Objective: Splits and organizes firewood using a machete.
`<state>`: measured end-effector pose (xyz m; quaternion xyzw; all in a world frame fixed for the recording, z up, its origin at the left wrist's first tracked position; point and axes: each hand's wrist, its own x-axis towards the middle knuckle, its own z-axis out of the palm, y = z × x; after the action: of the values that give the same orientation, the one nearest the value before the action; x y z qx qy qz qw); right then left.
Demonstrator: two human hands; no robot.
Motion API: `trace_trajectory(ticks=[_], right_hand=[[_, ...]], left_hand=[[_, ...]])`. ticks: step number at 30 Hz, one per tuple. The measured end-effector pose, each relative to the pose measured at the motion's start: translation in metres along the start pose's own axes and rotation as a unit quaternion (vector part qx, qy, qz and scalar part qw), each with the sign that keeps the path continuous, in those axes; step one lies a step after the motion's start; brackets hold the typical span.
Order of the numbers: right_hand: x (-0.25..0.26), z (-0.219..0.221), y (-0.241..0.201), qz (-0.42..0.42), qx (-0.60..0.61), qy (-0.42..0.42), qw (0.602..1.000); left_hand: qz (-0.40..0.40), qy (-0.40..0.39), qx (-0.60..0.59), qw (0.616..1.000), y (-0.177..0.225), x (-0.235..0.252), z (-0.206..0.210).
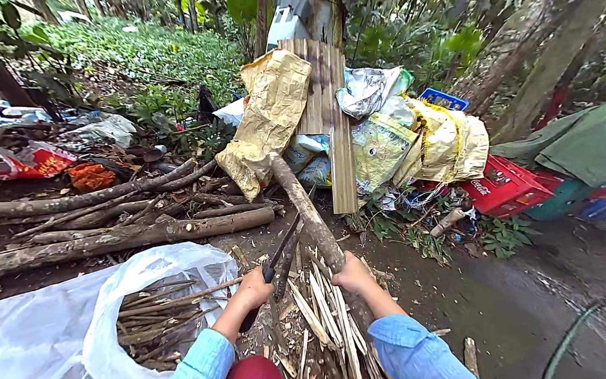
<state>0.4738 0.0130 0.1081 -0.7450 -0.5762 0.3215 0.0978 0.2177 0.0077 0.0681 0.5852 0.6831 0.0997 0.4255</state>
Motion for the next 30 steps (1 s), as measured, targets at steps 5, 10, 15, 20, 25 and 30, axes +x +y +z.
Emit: trace_trajectory(ticks=[5, 10, 15, 20, 25, 30], right_hand=[[-0.045, -0.032, -0.016, -0.101, 0.324, 0.038, 0.94], [-0.079, -0.14, -0.056, -0.25, 0.23, 0.374, 0.863], [-0.062, -0.128, -0.061, -0.283, 0.171, 0.45, 0.83], [-0.015, -0.028, -0.023, 0.002, -0.238, 0.048, 0.97], [-0.015, -0.031, 0.009, -0.045, 0.091, -0.032, 0.994], [-0.056, -0.096, -0.017, -0.17, 0.176, 0.158, 0.957]], left_hand=[[0.008, -0.013, 0.0, 1.0, 0.0, -0.002, 0.005], [0.006, -0.022, 0.005, 1.0, 0.004, 0.0, 0.008], [0.012, -0.027, 0.005, 1.0, 0.003, 0.002, 0.009], [0.011, -0.009, 0.044, 0.999, 0.002, -0.001, 0.004], [0.006, -0.016, 0.057, 0.998, 0.0, 0.0, 0.005], [-0.001, -0.017, 0.044, 0.999, -0.014, -0.006, 0.006]])
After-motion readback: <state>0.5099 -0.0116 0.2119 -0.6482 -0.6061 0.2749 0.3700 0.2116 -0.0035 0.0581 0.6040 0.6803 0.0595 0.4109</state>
